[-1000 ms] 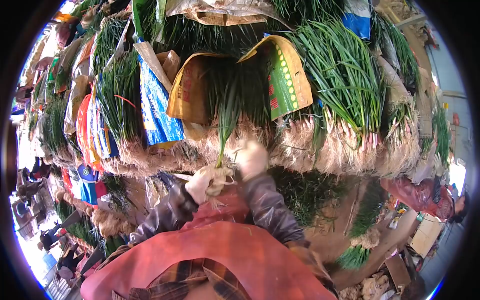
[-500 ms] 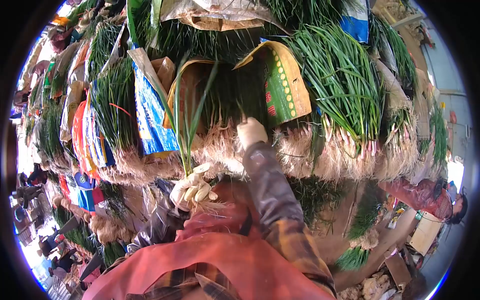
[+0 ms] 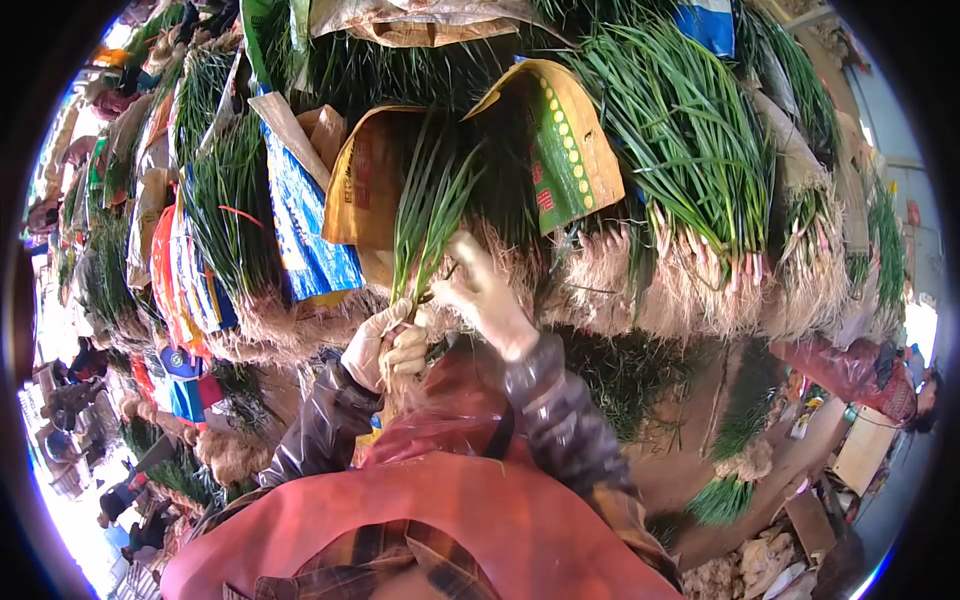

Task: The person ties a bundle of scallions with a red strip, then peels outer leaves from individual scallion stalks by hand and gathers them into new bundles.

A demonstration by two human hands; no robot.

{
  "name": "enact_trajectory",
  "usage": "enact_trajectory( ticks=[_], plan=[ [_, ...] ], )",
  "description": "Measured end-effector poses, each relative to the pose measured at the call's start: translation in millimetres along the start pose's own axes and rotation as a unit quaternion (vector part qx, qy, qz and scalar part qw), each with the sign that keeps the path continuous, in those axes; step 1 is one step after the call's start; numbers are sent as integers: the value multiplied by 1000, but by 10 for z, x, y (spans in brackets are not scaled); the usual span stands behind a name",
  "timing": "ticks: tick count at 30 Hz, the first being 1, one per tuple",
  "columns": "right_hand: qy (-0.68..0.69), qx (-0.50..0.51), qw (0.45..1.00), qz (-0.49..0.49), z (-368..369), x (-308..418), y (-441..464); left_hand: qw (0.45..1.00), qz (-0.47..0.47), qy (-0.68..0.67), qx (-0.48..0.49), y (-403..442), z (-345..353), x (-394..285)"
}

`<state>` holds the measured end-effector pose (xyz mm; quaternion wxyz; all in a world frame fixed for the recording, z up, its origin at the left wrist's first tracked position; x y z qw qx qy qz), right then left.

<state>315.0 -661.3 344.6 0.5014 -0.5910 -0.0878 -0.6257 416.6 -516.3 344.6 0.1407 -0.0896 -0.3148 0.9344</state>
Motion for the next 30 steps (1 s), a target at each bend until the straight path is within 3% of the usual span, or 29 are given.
enact_trajectory(
  ticks=[2, 3, 4, 5, 6, 7, 9, 11, 12, 13, 15, 17, 18, 19, 21, 23, 24, 25, 27, 28, 30],
  plan=[
    [63, 192, 976, 77, 131, -118, 120, 1000, -5, 2, -18, -71, -18, -2],
    [-13, 200, 980, 18, 252, -132, 121, 1000, 6, 21, -6, -123, 10, -17],
    [-35, 218, 973, 72, 228, -129, 114, 996, 2, 29, -78, -175, 91, -56],
    [-58, 233, 962, 128, 209, -111, 82, 996, -2, 25, -83, -197, 48, 7],
    [-127, 151, 963, -182, 233, -230, 53, 993, -10, 54, -107, -185, -19, 55],
    [-166, 55, 958, -226, -2, -545, 218, 988, -15, 85, -128, -162, -51, 66],
    [-148, -209, 966, -26, -459, -303, 228, 985, -14, 65, -161, -227, 37, 114],
    [-328, -142, 923, 144, -775, -502, 262, 967, 33, 196, -158, -250, 60, 117],
    [-227, -76, 968, 82, -636, -574, 140, 967, 22, 207, -147, -221, 3, 148],
    [-262, 58, 963, -34, -422, -604, 180, 968, 14, 202, -149, -209, -21, 178],
    [-74, 15, 997, 22, -70, -373, 25, 960, 3, 218, -175, -138, -17, 188],
    [45, 4, 997, 62, 43, -633, 138, 963, 0, 173, -209, -139, 114, 157],
    [-40, -50, 998, -11, 29, -792, 184, 957, 15, 212, -197, -175, 143, 141],
    [-38, -53, 998, -12, -50, -807, 206, 950, 31, 252, -182, -204, 162, 119],
    [-186, -283, 941, -1, -511, -715, 187, 964, 105, 227, -91, -366, 107, 115],
    [-429, -120, 895, 21, -827, -807, -91, 964, 227, 126, -58, -476, 66, 82],
    [-444, 84, 891, 51, -970, -1049, -262, 958, 257, 120, -40, -480, 77, 29],
    [-439, 290, 847, 83, -1018, -1279, -494, 965, 236, 79, -79, -467, 44, 7],
    [-522, 214, 826, -13, -952, -1339, -679, 970, 195, 77, -123, -283, -68, 5],
    [-555, 119, 819, 85, -711, -938, -417, 977, 198, 58, -54, -220, -100, 13],
    [-486, -10, 865, 128, -398, -219, 85, 985, 160, 59, -39, -174, -203, 81]
  ],
)
Point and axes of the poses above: each hand's wrist, its own y-axis towards the middle knuckle, its own z-axis out of the palm, x = y × z, the point moved 2 cm from there along y, towards the middle knuckle, and after that the axes turned 11 degrees about y, right-handed, at the moved point
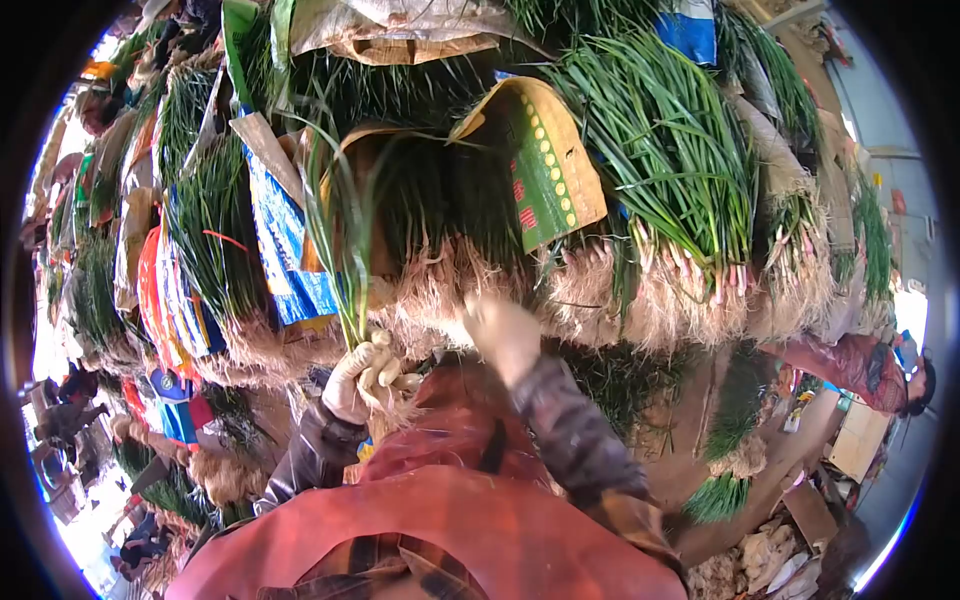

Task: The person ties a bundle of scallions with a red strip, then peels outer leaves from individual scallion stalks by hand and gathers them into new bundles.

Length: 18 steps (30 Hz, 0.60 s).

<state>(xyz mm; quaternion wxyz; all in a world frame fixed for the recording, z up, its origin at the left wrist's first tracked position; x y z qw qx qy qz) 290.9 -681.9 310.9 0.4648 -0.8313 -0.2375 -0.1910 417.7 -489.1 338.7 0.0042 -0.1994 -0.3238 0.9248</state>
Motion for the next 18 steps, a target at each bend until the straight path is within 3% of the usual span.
enact_trajectory(
  ticks=[1, 2, 3, 4, 5, 6, 7, 9, 11, 13, 14, 17, 18],
  plan=[
    [146, -144, 971, -126, 32, 90, 203, 1000, -10, -6, 1, 8, 28, 30],
    [165, -163, 967, -102, 188, 57, 615, 999, -16, -15, 33, 5, 36, 43],
    [20, -121, 992, -30, 201, 181, 884, 999, -15, -14, 29, -21, 86, 55],
    [32, -63, 997, 8, 199, 249, 993, 999, 6, -38, 3, -44, 165, 49],
    [53, -98, 994, 8, 249, 199, 1127, 998, 29, -59, -20, -38, 206, 16],
    [256, -86, 963, -18, 340, 47, 1239, 997, 40, -62, -22, -27, 156, -12],
    [444, -64, 893, -43, 285, 11, 1154, 998, 36, -28, -48, -53, 132, -52],
    [652, 36, 757, -3, -7, -36, 703, 997, 0, 6, -73, 27, 115, -68],
    [526, -7, 850, -12, 139, -293, 689, 988, -32, 98, -116, 145, 76, -29],
    [197, -96, 972, 87, 41, -321, 518, 985, -21, 87, -148, 270, 85, 98],
    [169, -202, 959, 105, -14, -314, 406, 982, -46, 73, -168, 278, 86, 123],
    [69, -235, 967, -72, -15, -288, 97, 984, -27, 100, -148, 252, 111, 169],
    [121, -234, 962, -77, 22, -196, -105, 982, -25, 123, -140, 189, 211, 131]
  ],
)
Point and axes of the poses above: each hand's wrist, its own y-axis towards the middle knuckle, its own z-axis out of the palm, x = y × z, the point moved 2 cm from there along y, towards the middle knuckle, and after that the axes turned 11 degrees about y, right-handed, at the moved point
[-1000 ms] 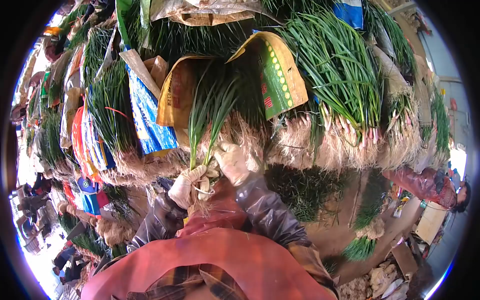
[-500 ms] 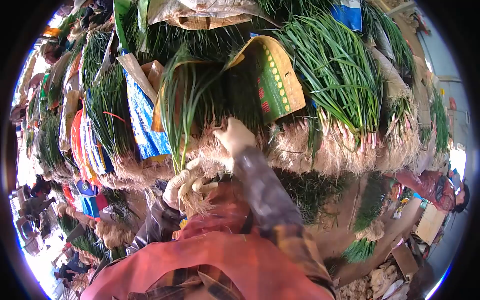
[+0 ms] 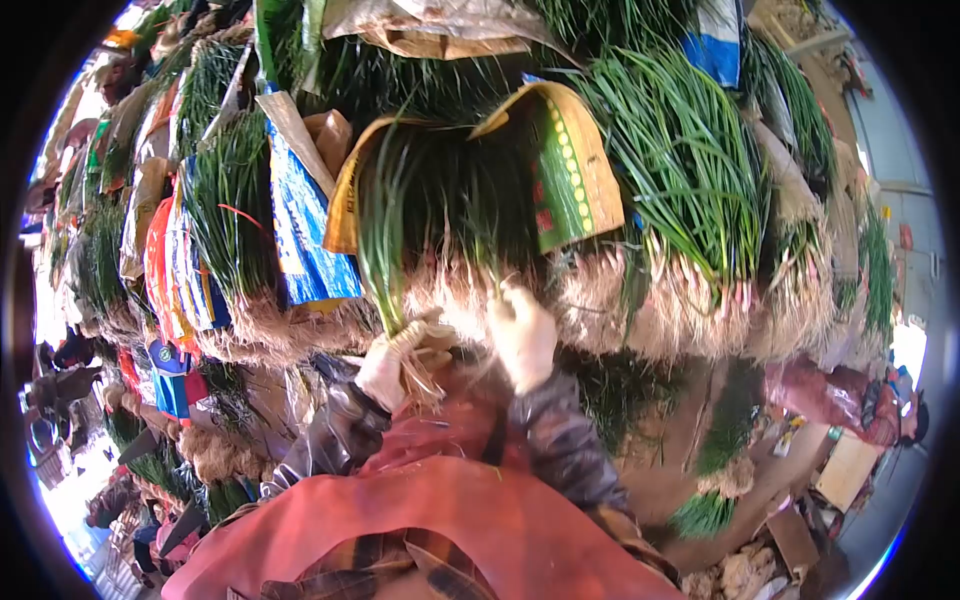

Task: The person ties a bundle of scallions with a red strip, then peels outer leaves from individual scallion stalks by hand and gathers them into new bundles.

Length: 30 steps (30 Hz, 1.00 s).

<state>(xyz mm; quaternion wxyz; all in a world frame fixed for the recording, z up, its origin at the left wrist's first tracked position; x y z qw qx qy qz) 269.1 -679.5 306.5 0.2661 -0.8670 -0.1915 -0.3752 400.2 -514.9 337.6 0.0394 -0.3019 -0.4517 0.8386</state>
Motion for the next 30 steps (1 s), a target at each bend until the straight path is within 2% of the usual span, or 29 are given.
enact_trajectory(
  ticks=[1, 2, 3, 4, 5, 6, 7, 8, 9, 10, 11, 12, 14, 15, 16, 18, 19, 21, 22, 23, 24, 25, 27, 28, 29, 30],
  plan=[
    [51, -10, 999, -5, -65, 227, -102, 1000, -9, 18, 4, -7, 51, 1],
    [101, -33, 993, -59, -50, 436, -232, 1000, -9, 0, 4, 39, 122, 5],
    [32, -33, 991, -127, 83, 390, -336, 1000, -18, -20, 3, 37, 159, 40],
    [-18, 23, 979, -201, 174, 441, -464, 999, -50, -3, 20, -15, 210, -47],
    [-69, 76, 955, -277, 239, 487, -525, 999, 2, -31, 20, 125, 184, 81],
    [-61, 132, 958, -248, 216, 549, -526, 999, -26, -43, -4, 178, 156, 77],
    [-62, 133, 957, -251, 241, 510, -500, 997, -54, -55, -29, 205, 127, 66],
    [61, 46, 980, -183, 243, 409, -427, 997, -64, -44, -17, 132, 63, 56],
    [183, -41, 976, -106, 236, 328, -372, 993, -95, -49, -44, 67, 90, -11],
    [280, 12, 959, 33, 200, 399, -258, 996, -89, -31, 1, 30, 15, 4],
    [433, 135, 880, 138, 233, 443, -126, 996, -81, -14, 45, -12, -56, 14],
    [458, 196, 842, 208, 325, 477, -60, 994, -83, 14, 68, -89, 39, -46],
    [459, 186, 861, 119, 662, 337, 2, 997, -63, 33, -12, -105, 56, 20],
    [459, 190, 860, 117, 717, 180, 86, 997, -61, 24, -36, -134, 51, 13],
    [395, 131, 909, 24, 600, 179, 181, 999, -42, 31, -15, -148, 13, -2],
    [425, 37, 885, 184, 340, 231, 219, 999, -6, 45, 6, -140, -114, 89],
    [473, 83, 857, 184, 298, 122, 276, 995, -8, 103, 9, -182, -104, 56],
    [504, 153, 826, 200, 266, 74, 244, 997, -50, 49, -40, -175, 23, 65],
    [534, 171, 804, 200, 244, 120, 202, 996, -33, 85, 10, -188, 11, 46],
    [564, 189, 778, 201, 263, 189, 146, 998, -46, 39, 11, -76, -45, 155],
    [543, 171, 799, 194, 321, 206, 119, 998, -57, 8, 5, -85, -3, 144],
    [476, 136, 854, 160, 421, 169, 139, 998, -64, -22, -2, -83, 37, 99],
    [285, 142, 940, 121, 428, 224, 83, 994, -80, -36, 60, -79, 69, 61],
    [208, 114, 967, 90, 502, 212, 75, 997, -55, -31, 45, -118, 148, 31],
    [208, 116, 967, 89, 524, 250, 47, 997, -54, -32, 43, -106, 121, 47],
    [168, 74, 983, 18, 478, 375, 13, 997, -63, -30, 31, -90, 88, 60]
  ],
)
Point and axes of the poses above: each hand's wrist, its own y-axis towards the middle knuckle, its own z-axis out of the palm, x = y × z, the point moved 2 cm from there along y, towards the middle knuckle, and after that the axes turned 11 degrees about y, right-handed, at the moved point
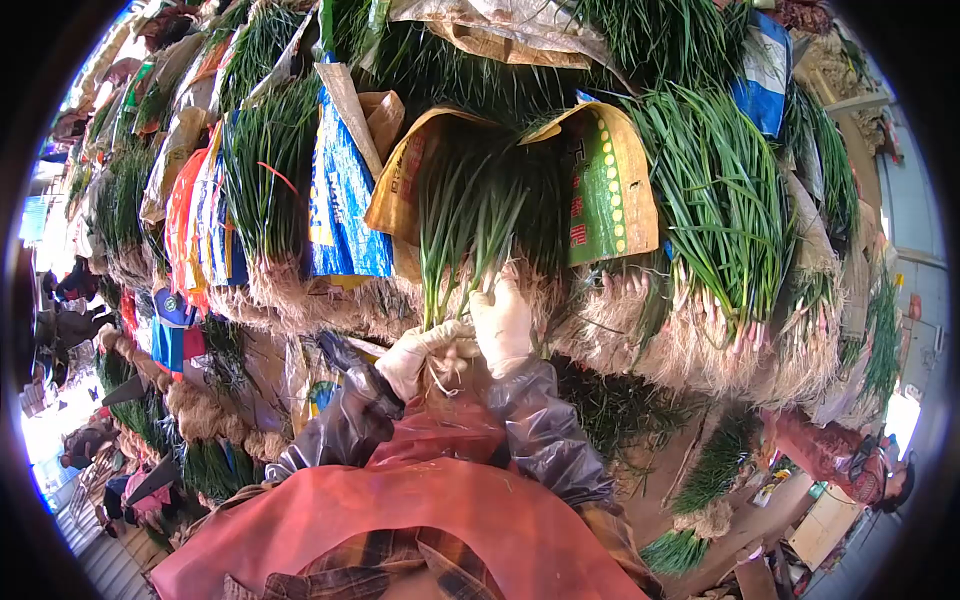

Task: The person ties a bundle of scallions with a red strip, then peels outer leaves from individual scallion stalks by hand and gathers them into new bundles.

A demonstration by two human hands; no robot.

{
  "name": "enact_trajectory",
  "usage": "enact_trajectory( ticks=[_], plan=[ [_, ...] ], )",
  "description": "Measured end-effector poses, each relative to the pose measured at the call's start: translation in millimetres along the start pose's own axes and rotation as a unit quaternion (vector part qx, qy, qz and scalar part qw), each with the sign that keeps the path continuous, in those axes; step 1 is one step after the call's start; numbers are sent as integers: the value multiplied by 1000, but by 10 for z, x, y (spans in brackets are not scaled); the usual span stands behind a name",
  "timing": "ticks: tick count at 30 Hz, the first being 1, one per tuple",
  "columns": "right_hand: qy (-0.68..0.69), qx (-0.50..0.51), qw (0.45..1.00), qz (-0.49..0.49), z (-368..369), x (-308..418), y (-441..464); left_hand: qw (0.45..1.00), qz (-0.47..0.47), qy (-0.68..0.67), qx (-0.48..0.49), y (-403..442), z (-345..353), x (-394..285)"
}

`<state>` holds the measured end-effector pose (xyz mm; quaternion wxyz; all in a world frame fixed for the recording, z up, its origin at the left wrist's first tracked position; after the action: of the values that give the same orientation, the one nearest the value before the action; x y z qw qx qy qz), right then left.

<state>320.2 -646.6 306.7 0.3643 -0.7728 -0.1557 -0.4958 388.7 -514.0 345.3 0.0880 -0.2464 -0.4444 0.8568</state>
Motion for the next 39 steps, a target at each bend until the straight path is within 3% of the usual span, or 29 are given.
enact_trajectory(
  ticks=[1, 3, 5, 6, 8, 9, 11, 12, 13, 15, 17, 19, 20, 21, 22, 24, 25, 27, 28, 29, 31, 33, 35, 36, 37, 38, 39],
  plan=[
    [-47, -32, 996, -75, -14, 85, -28, 1000, -8, 1, -11, 8, -11, -1],
    [-36, -9, 999, -39, 14, 30, -15, 1000, -18, 11, -19, 11, -20, 14],
    [-78, -48, 988, -123, 55, 65, -24, 987, 42, 138, -75, 55, -76, 60],
    [-128, -84, 988, 14, -11, -31, 89, 987, 45, 130, -82, -21, 13, 0],
    [-42, -148, 982, 114, -421, -1056, 376, 985, 41, 141, -89, -89, 17, 32],
    [-239, -117, 962, 63, -580, -1389, 461, 983, 42, 150, -101, -101, 8, 14],
    [-374, 47, 926, 28, -735, -939, 179, 990, 64, 82, -97, -142, 32, 45],
    [-442, 17, 896, 34, -722, -399, -37, 983, 61, 120, -123, -137, -13, 89],
    [-431, -19, 902, 38, -710, -48, -155, 974, 67, 161, -144, -73, -47, 87],
    [-139, -9, 990, 5, -476, 63, -238, 965, 112, 189, -146, 12, -43, 175],
    [-56, 124, 987, 82, -138, 57, -176, 963, 93, 207, -144, -32, 37, 169],
    [-122, 33, 982, -138, 109, -174, -137, 965, 100, 197, -140, -71, 36, 180],
    [-190, -15, 967, -169, 110, -245, -139, 962, 82, 222, -137, -83, -22, 185],
    [-254, -27, 967, -2, 78, -181, -118, 957, 75, 246, -134, -87, -83, 211],
    [-113, -80, 990, 0, -8, -390, -78, 963, 52, 236, -121, -106, -121, 252],
    [-129, -91, 987, -27, -228, -567, -129, 967, 26, 227, -108, -173, -133, 279],
    [278, -17, 941, 192, -213, -471, -213, 965, 36, 235, -113, -124, -118, 211],
    [259, 85, 936, 225, -172, -39, -384, 961, 33, 242, -127, -157, -107, 262],
    [185, 130, 968, 110, -86, -200, -379, 960, 62, 244, -124, -156, -79, 326],
    [1, 86, 996, -26, -64, -94, -398, 956, 100, 248, -119, -95, -40, 327],
    [-174, 40, 976, -123, 36, -12, -372, 949, 103, 270, -124, -122, -14, 289],
    [-214, 36, 967, -136, 98, -121, -368, 942, 98, 294, -131, -187, -62, 284],
    [-250, -28, 968, 0, -34, -227, -289, 980, -19, 177, -84, -196, -108, 320],
    [-75, -109, 991, 19, -264, -510, -147, 987, 27, 146, -57, -197, -118, 386],
    [-74, -97, 974, 191, -445, -374, -61, 988, 48, 136, -55, -247, -111, 384],
    [-211, 28, 973, 85, -494, -548, -65, 990, 85, 94, -54, -275, -135, 402],
    [-342, 150, 927, -24, -475, -737, -129, 990, 121, 52, -52, -272, -166, 396]
  ],
)
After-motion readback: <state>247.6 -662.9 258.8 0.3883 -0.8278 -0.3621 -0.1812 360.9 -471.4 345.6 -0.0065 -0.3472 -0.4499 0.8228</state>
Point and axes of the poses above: each hand's wrist, its own y-axis towards the middle knuckle, its own z-axis out of the palm, x = y × z, the point moved 2 cm from there along y, towards the middle knuckle, and after that the axes turned 11 degrees about y, right-handed, at the moved point
